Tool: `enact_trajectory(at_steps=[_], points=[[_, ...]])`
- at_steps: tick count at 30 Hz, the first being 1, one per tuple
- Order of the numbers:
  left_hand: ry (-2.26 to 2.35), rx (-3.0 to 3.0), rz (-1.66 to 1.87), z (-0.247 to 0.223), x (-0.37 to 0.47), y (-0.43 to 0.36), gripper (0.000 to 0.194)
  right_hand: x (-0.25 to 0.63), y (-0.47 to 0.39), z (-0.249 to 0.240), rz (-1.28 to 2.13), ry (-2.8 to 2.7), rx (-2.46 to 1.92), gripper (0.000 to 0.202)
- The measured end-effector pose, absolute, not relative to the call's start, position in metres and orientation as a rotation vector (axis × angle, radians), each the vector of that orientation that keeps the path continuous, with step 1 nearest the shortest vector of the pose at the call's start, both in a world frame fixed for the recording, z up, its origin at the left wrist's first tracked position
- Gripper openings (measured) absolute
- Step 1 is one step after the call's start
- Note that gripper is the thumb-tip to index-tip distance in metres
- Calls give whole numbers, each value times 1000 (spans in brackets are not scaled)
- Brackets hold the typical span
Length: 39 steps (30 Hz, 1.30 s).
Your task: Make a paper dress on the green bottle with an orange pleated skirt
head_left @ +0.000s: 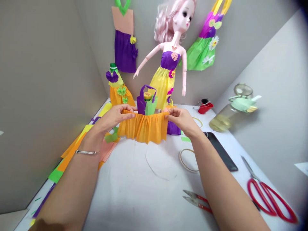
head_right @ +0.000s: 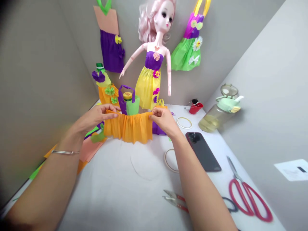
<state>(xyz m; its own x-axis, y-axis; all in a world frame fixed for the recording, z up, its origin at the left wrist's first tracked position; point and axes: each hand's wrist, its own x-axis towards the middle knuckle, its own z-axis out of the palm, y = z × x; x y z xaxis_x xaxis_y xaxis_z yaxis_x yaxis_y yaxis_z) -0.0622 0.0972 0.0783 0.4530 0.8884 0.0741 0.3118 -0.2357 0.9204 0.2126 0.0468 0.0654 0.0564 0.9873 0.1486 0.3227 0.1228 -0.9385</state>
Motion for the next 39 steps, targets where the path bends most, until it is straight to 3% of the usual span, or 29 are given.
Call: enact_trajectory(at_steps=[10,39], points=[[997,1796,831,76,-59,96,19,213,54,76,841,-1497,-1389,5],[997,1764,858,79,-52,92,21,200,94,69,812,-1620,-1235,13]])
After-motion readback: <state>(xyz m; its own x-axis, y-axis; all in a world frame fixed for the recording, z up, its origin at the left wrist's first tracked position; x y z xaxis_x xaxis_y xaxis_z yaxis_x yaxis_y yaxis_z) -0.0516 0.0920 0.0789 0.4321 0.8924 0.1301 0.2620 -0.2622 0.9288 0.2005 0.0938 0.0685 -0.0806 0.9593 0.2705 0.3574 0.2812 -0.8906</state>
